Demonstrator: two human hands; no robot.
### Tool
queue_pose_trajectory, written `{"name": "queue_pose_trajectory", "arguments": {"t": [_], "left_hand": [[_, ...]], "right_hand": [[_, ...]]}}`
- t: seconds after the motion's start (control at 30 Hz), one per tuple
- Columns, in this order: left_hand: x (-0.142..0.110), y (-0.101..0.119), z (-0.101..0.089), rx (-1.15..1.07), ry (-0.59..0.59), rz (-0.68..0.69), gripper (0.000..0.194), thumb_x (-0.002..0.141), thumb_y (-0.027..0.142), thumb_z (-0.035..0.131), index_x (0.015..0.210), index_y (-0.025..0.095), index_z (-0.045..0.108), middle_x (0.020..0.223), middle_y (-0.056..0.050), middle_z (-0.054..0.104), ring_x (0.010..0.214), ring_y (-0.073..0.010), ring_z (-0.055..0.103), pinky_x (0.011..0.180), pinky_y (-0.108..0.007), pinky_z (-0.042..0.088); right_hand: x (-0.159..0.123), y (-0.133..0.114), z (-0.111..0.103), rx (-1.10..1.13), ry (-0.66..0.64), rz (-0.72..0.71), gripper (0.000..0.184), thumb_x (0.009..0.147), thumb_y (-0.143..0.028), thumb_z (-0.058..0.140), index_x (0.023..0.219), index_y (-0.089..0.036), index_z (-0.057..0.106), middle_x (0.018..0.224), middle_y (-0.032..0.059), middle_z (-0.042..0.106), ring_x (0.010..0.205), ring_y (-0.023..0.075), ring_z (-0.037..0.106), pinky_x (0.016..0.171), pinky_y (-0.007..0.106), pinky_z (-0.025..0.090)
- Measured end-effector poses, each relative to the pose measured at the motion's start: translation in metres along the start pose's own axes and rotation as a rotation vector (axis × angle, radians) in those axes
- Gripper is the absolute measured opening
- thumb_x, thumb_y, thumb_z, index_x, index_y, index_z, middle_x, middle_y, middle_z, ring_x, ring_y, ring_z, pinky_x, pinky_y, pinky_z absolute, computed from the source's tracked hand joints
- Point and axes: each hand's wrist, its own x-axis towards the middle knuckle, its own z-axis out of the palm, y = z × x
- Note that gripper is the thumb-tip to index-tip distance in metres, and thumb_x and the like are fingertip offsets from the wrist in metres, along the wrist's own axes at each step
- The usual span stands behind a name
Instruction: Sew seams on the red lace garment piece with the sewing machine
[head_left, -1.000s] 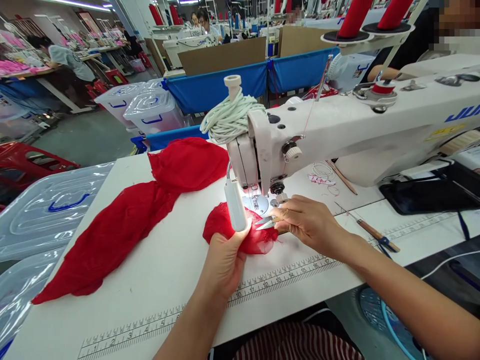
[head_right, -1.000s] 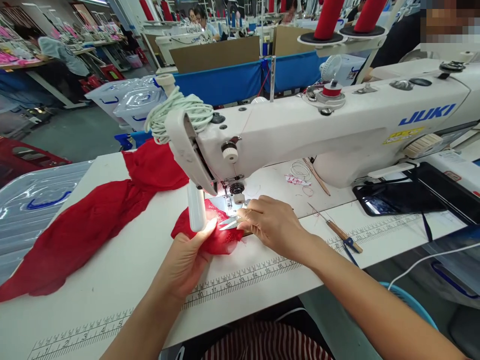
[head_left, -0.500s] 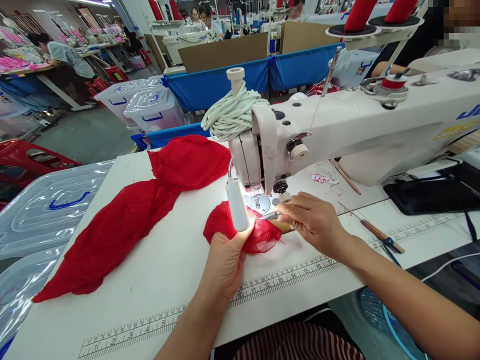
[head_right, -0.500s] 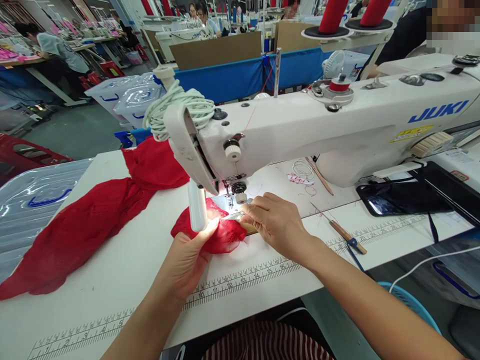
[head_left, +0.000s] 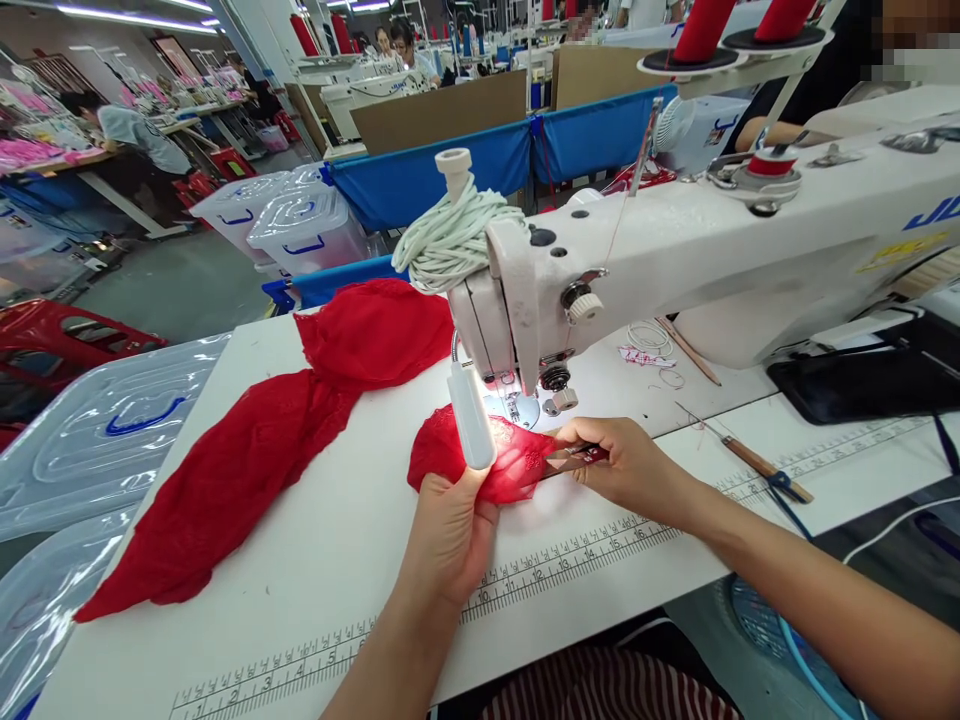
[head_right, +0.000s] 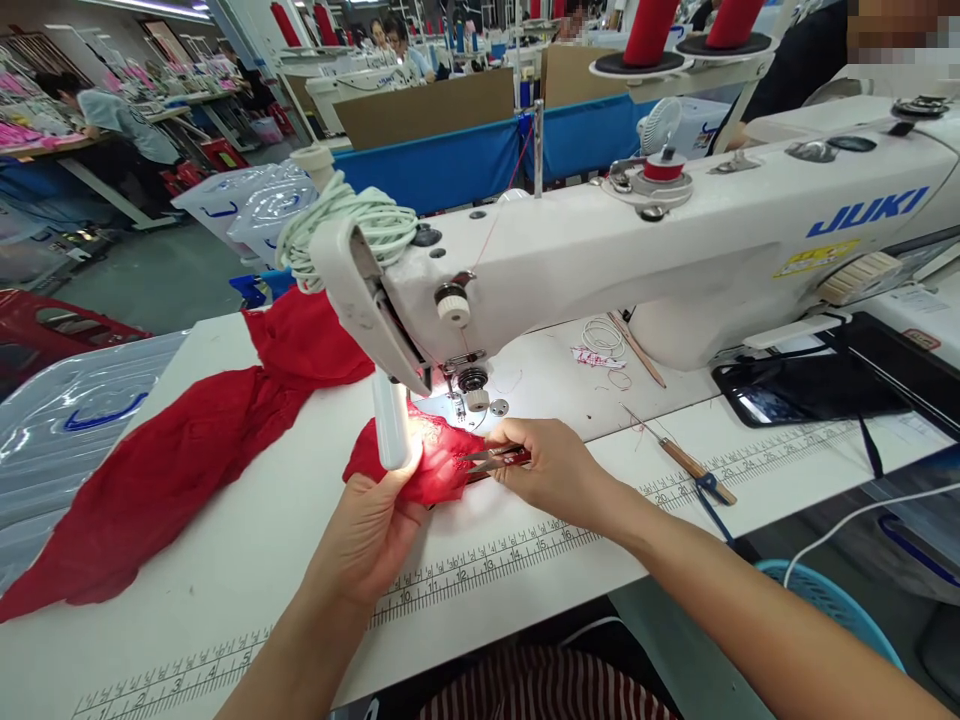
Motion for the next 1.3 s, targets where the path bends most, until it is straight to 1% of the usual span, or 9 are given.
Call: {"name": "queue_pose_trajectory", "arguments": {"t": [0.23,0.4,0.5,0.6,0.73,0.87,1.07,1.2,1.3], "left_hand": [[0.0,-0.001,-0.001,0.008,-0.07,-0.016,0.034,0.058,0.017,0.083,0.088,0.01,0.069,0.08,-0.008,0.07,0.079,-0.0197,0.067,0.068,-0.026,0.056],[-0.001,-0.003,0.002,0.052,-0.182,-0.069,0.025,0.063,0.017,0.08,0.084,0.009,0.069,0.08,-0.008,0.069,0.072,-0.0161,0.066,0.062,-0.023,0.056],[0.0,-0.003,0.004,0.02,-0.072,-0.057,0.019,0.06,0.008,0.079,0.075,0.008,0.068,0.071,-0.006,0.067,0.063,-0.0132,0.064,0.058,-0.021,0.056],[0.001,-0.002,0.004,-0.029,0.035,-0.043,0.025,0.059,0.0,0.075,0.082,0.008,0.068,0.068,-0.005,0.067,0.062,-0.0145,0.065,0.056,-0.02,0.057],[0.0,0.001,0.004,-0.063,0.06,-0.044,0.034,0.064,-0.005,0.066,0.095,0.008,0.067,0.072,-0.007,0.068,0.066,-0.0163,0.067,0.058,-0.021,0.059],[-0.001,0.003,0.004,-0.105,0.033,-0.047,0.04,0.068,-0.007,0.061,0.103,0.012,0.066,0.077,-0.006,0.069,0.069,-0.0165,0.069,0.062,-0.023,0.06],[0.002,0.001,0.003,-0.125,0.017,-0.108,0.039,0.07,-0.009,0.058,0.102,0.011,0.066,0.076,-0.007,0.07,0.067,-0.0149,0.068,0.064,-0.021,0.06],[0.0,-0.001,0.002,-0.107,0.03,-0.119,0.037,0.071,-0.009,0.058,0.102,0.01,0.066,0.079,-0.008,0.071,0.067,-0.0144,0.068,0.063,-0.02,0.06],[-0.002,-0.001,0.003,-0.078,0.027,-0.116,0.036,0.07,-0.008,0.062,0.102,0.01,0.067,0.081,-0.009,0.071,0.07,-0.016,0.069,0.063,-0.021,0.06]], "right_hand": [[0.001,-0.003,0.006,0.212,0.006,0.0,0.028,0.079,-0.029,0.057,0.061,-0.02,0.038,0.057,-0.0061,0.033,0.055,0.0087,0.028,0.051,0.023,0.025],[0.002,0.001,0.011,0.223,-0.004,-0.036,0.022,0.078,-0.023,0.055,0.062,-0.02,0.039,0.06,-0.0048,0.039,0.057,0.0097,0.033,0.052,0.023,0.029],[0.002,0.001,0.011,0.213,0.045,-0.034,0.021,0.081,-0.026,0.054,0.064,-0.02,0.043,0.061,-0.0032,0.045,0.058,0.0107,0.038,0.053,0.024,0.032],[0.001,0.0,0.008,0.18,0.104,-0.032,0.02,0.084,-0.027,0.051,0.067,-0.02,0.047,0.064,-0.0019,0.049,0.06,0.0117,0.042,0.055,0.025,0.035],[-0.002,0.0,0.002,0.088,0.076,-0.047,0.014,0.087,-0.035,0.053,0.086,-0.021,0.056,0.077,-0.0002,0.058,0.069,0.0136,0.051,0.063,0.026,0.043],[-0.003,0.005,-0.001,0.023,0.118,-0.124,0.031,0.09,-0.047,0.051,0.106,-0.023,0.06,0.092,0.0048,0.061,0.084,0.018,0.055,0.072,0.03,0.046],[0.002,0.007,0.003,-0.108,0.163,-0.236,0.032,0.089,-0.052,0.051,0.089,-0.023,0.065,0.072,0.0024,0.057,0.076,0.0185,0.049,0.067,0.03,0.043],[0.005,0.005,0.006,-0.169,0.154,-0.299,0.031,0.092,-0.048,0.048,0.089,-0.023,0.066,0.07,0.0019,0.058,0.074,0.0179,0.048,0.069,0.03,0.042],[0.005,0.005,0.005,-0.182,0.176,-0.262,0.028,0.092,-0.043,0.048,0.085,-0.023,0.066,0.071,0.0023,0.06,0.074,0.018,0.05,0.07,0.031,0.042]]}}
